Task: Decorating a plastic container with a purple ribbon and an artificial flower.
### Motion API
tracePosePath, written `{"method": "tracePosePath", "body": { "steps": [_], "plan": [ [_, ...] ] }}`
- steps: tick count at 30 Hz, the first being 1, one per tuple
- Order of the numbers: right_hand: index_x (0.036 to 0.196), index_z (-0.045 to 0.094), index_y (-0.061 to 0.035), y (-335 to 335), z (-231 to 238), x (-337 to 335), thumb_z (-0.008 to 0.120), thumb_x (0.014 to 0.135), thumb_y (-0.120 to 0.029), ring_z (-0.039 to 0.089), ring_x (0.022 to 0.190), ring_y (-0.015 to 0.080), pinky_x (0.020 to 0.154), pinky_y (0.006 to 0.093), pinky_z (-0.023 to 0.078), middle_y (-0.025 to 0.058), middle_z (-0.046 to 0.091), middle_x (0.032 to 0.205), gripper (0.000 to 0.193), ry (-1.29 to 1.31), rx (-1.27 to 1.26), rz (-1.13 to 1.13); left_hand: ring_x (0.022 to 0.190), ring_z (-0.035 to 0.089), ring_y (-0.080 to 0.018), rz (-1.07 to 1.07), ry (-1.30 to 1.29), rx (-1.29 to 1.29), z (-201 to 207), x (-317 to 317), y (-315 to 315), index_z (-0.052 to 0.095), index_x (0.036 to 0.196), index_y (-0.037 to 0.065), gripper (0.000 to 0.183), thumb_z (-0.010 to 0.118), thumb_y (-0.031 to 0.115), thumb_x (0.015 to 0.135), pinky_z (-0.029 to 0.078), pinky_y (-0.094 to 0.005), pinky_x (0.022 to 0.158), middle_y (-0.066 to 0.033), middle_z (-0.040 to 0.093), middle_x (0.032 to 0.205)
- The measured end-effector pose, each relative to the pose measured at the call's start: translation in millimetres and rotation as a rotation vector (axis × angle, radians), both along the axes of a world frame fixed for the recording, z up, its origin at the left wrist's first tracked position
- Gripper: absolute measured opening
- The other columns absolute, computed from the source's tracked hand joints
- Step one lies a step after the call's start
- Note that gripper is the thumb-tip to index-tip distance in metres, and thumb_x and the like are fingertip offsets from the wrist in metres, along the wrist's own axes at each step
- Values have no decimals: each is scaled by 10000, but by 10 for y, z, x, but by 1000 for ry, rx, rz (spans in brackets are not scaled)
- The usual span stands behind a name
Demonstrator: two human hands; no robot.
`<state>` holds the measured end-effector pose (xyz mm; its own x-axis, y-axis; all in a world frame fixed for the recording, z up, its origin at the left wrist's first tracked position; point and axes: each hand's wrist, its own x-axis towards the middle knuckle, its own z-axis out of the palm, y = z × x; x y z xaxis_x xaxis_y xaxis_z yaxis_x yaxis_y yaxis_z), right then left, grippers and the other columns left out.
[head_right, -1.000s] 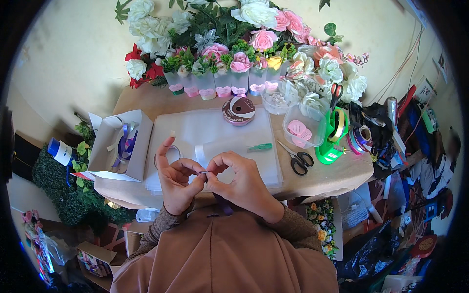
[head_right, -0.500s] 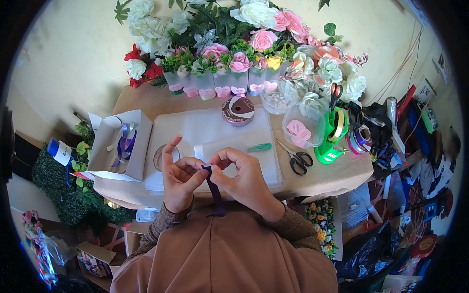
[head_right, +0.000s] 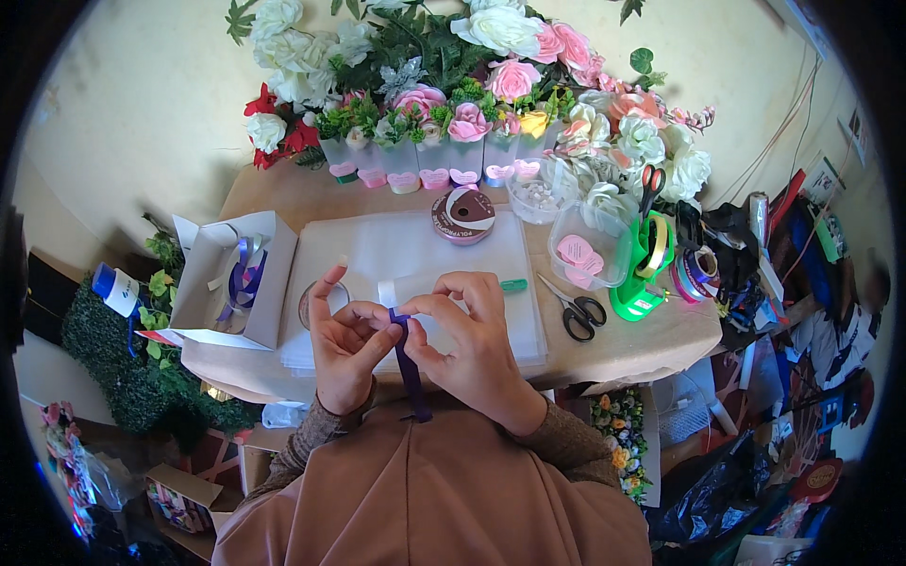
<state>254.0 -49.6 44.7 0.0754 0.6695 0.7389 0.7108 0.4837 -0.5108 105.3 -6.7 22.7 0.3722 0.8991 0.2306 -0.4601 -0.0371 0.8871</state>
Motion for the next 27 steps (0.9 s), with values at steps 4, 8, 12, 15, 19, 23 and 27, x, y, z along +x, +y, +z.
{"method": "tracePosePath", "body": {
  "steps": [4,8,12,15,19,23,27],
  "plan": [
    [857,654,-105,-6,-3,-3,703,638,-37,458,834,231,667,316,384,64,481,878,235,-9,-20,-1,845,626,-171,40,6,44,11,8,-24,161,1351,62,766,611,-129,762,521,-282,777,-115,596,911],
    [848,654,-99,3,-13,0,710,642,-44,464,843,232,697,318,386,65,484,884,221,7,-22,18,883,624,-172,17,48,93,-3,-4,-21,116,1355,69,762,599,-94,789,502,-299,834,-124,610,935],
    [838,654,-98,-7,-12,-1,712,642,-45,465,843,235,722,326,384,64,484,885,211,28,-47,22,894,620,-170,27,83,127,13,1,-32,113,1357,69,760,599,-88,794,493,-298,844,-121,609,935],
    [833,654,-101,-10,-18,16,716,637,-45,465,843,235,743,338,375,61,485,885,213,17,-56,22,903,615,-166,29,86,132,27,11,-43,112,1359,70,755,592,-90,799,482,-297,851,-117,608,936],
    [822,655,-108,-16,-5,25,723,630,-45,462,844,228,764,340,348,53,485,883,213,2,-60,13,913,604,-161,25,85,136,31,12,-55,98,1370,75,766,581,-98,802,468,-298,858,-112,605,935],
    [812,656,-116,-23,3,35,726,629,-51,455,840,221,746,331,331,44,487,883,206,-15,-63,-4,919,599,-158,27,112,169,24,11,-57,83,1381,81,778,575,-98,805,462,-300,864,-110,605,934],
    [807,653,-118,-9,-8,33,724,628,-57,450,833,219,734,330,327,40,487,884,202,-17,-49,-3,914,601,-159,25,119,164,25,10,-57,82,1381,80,776,574,-96,807,462,-298,861,-111,606,930]
  ]
}}
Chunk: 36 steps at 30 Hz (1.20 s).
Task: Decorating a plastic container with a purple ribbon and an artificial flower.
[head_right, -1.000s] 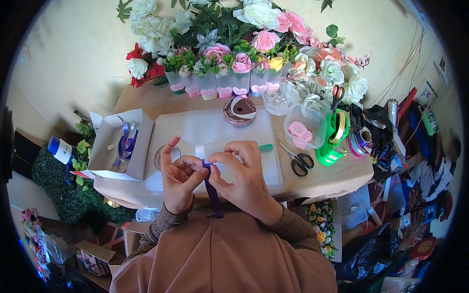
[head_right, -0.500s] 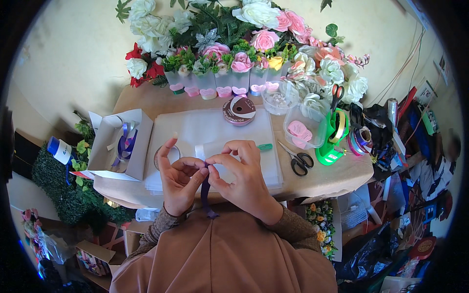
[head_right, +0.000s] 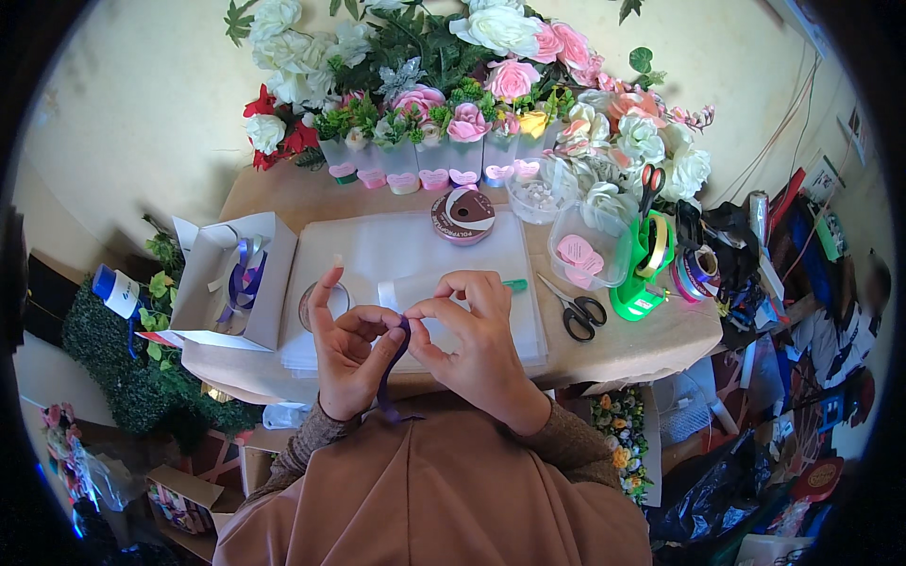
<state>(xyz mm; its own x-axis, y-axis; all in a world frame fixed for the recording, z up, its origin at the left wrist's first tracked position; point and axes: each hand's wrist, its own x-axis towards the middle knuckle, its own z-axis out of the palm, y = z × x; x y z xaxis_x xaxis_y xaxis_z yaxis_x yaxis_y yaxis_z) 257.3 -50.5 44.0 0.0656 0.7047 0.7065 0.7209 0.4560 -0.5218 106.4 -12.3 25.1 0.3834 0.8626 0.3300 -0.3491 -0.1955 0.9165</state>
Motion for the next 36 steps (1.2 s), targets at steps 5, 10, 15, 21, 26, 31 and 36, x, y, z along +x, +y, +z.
{"method": "tracePosePath", "body": {
  "steps": [5,10,15,21,26,31,36],
  "plan": [
    [768,626,-108,5,-33,4,707,609,-52,454,844,224,744,332,329,48,489,890,187,86,-36,-33,891,607,-160,-15,-30,-34,-11,32,-1,93,1376,76,774,582,-94,801,471,-293,842,-118,605,918],
    [758,615,-92,55,5,267,676,604,-13,477,827,236,748,336,368,68,497,854,183,115,13,-163,862,604,-148,13,-68,-101,-35,12,24,118,1368,72,764,584,-109,789,482,-267,802,-113,596,910],
    [778,612,-35,75,200,931,657,647,-15,504,822,272,754,360,409,103,539,819,140,56,172,-577,840,583,-131,47,-78,-149,-51,-36,41,147,1365,87,765,570,-145,772,489,-253,776,-103,567,913],
    [759,620,-27,414,374,1380,652,662,-20,528,852,318,780,398,416,132,562,804,103,-190,195,-604,872,586,-157,32,-109,-131,-77,47,47,144,1362,84,786,580,-158,755,506,-285,803,-127,565,950],
    [726,647,-36,824,389,1557,655,678,-62,558,815,346,778,425,444,152,599,791,55,-319,88,-600,885,592,-174,59,-96,-121,-61,13,49,142,1360,85,802,592,-161,743,513,-301,809,-151,558,991],
    [720,677,-50,1145,126,1798,624,689,-66,614,773,343,695,428,488,178,640,754,64,-358,-177,-563,886,593,-182,59,-109,-131,-62,3,53,143,1357,85,804,595,-161,739,518,-303,803,-161,551,1011],
    [735,671,-52,1159,130,1817,637,668,-40,628,757,329,709,407,498,173,642,745,75,-282,-244,-543,892,592,-185,23,-104,-139,-48,1,58,145,1353,84,802,601,-157,740,523,-299,797,-193,541,1072]
  ]
}}
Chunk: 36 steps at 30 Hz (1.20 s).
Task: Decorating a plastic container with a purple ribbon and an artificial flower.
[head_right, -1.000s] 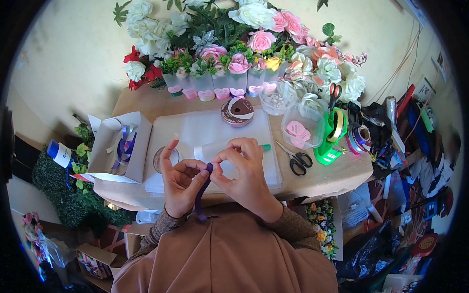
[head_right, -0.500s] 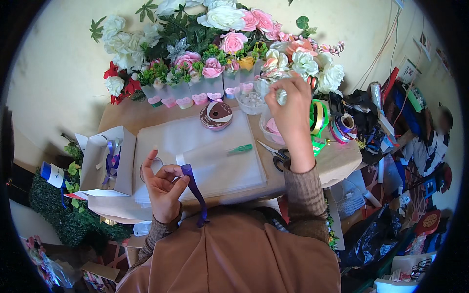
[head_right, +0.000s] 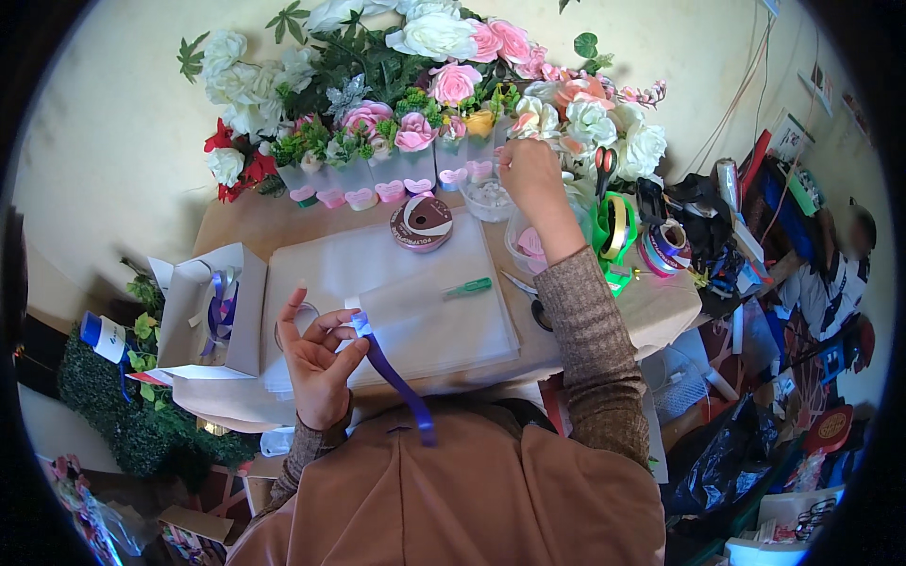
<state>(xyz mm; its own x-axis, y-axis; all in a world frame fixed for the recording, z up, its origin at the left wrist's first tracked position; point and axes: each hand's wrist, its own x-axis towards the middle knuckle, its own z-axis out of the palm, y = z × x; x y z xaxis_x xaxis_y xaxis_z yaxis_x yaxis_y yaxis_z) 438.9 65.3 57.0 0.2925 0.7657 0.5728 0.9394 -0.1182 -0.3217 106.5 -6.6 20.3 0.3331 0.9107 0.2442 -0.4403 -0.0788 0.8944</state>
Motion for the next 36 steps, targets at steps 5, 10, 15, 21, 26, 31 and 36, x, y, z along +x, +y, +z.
{"method": "tracePosePath", "body": {
  "steps": [5,10,15,21,26,31,36],
  "plan": [
    [753,663,-35,-12,-47,39,640,667,-19,629,745,331,702,404,498,184,642,761,90,7,20,19,897,591,-186,-2,-13,-23,5,8,11,142,1351,86,799,605,-150,744,532,-307,799,-202,525,1110],
    [777,663,-15,-50,-62,72,624,712,-49,623,735,326,691,393,493,181,639,775,83,20,23,38,855,595,-173,14,-52,-53,49,68,-23,178,1350,75,806,614,-163,716,521,-303,797,-230,514,1119],
    [852,684,-35,-408,240,-609,620,821,-187,618,695,219,627,323,472,129,650,785,168,437,-234,487,853,579,-169,109,-76,-12,-17,43,14,188,1356,84,809,616,-163,716,512,-291,783,-181,514,1078],
    [901,663,-32,-972,25,-1360,644,818,-238,602,699,185,623,316,450,95,654,782,222,310,-437,1015,885,536,-158,230,-107,25,9,60,-13,201,1358,84,794,611,-161,724,495,-269,772,-160,462,1120],
    [868,649,-20,-1036,24,-1313,673,785,-213,591,670,170,598,298,445,89,634,746,211,280,-491,1008,893,537,-171,454,-222,77,-25,-14,49,170,1362,108,826,606,-168,717,498,-285,777,-154,432,1152],
    [883,625,-20,-1025,48,-1179,625,854,-128,595,706,81,575,222,437,29,644,782,112,875,-133,690,926,528,-189,542,-219,115,-62,-11,45,102,1374,156,903,618,-167,708,507,-300,770,-152,390,1188],
    [921,613,-50,-976,1,-1267,585,896,-143,590,726,64,585,197,447,8,630,782,100,1209,98,724,999,509,-215,145,-64,119,-80,-2,-9,94,1373,186,978,722,-22,653,498,-357,836,-151,381,1202]
  ]
}}
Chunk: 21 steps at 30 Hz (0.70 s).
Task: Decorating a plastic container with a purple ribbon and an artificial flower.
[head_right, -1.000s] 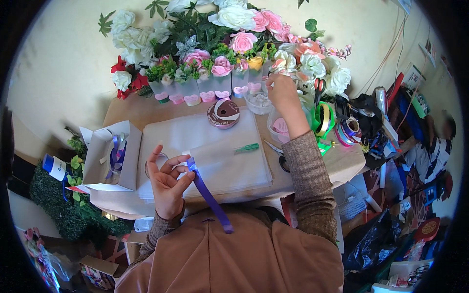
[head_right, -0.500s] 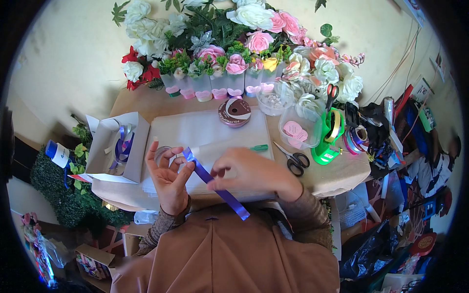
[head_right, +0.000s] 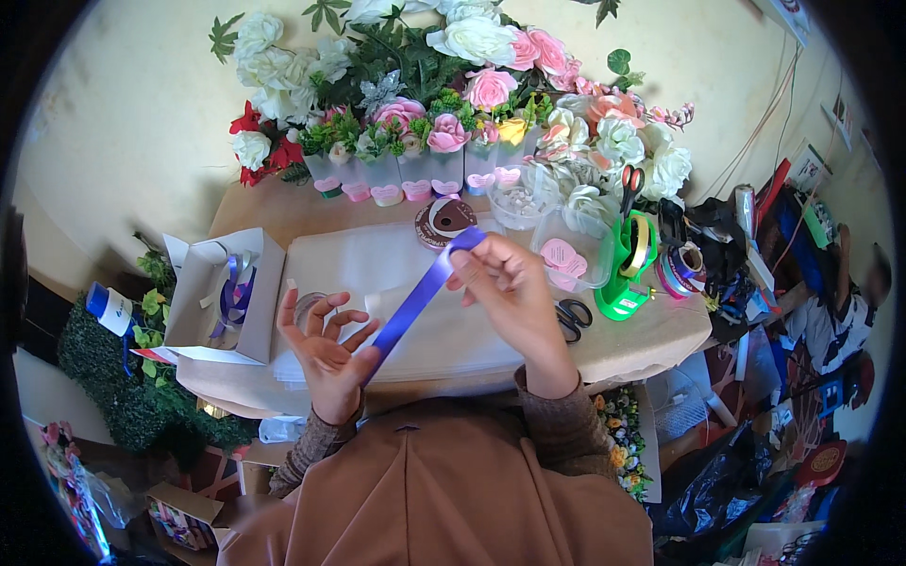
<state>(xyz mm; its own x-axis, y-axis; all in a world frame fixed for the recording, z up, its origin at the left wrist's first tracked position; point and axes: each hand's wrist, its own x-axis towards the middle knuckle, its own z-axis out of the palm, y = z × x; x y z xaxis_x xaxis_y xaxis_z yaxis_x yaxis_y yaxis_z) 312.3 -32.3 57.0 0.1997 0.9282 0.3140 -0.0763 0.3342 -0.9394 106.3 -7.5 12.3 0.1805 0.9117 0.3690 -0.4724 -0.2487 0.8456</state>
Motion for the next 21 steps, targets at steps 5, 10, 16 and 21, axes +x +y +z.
{"method": "tracePosePath", "body": {
  "steps": [5,10,16,21],
  "plan": [
    [799,615,1,-31,-14,-175,651,842,-146,539,609,64,548,216,433,24,619,711,157,-322,-100,30,1096,503,-238,-140,-162,-36,67,-135,73,183,1344,78,849,701,13,674,373,-395,1000,-150,522,1120],
    [807,603,4,-71,13,-384,671,813,-153,551,577,125,550,266,451,88,597,680,171,-582,-60,107,1074,541,-228,-135,19,4,124,-34,35,191,1343,82,733,620,-80,772,416,-364,959,-141,563,1072],
    [815,594,-14,-68,36,-448,660,815,-142,545,603,175,548,285,421,83,582,688,144,-617,41,172,876,581,-169,-149,-9,-44,109,-45,36,265,1276,65,590,569,-102,800,480,-288,792,-109,578,925],
    [864,622,-50,-33,75,-393,671,807,-169,531,641,165,555,277,415,61,579,730,141,-589,144,-42,866,571,-158,-251,46,24,93,-70,13,295,1215,83,531,570,-103,801,462,-280,792,-95,566,907]
  ]
}}
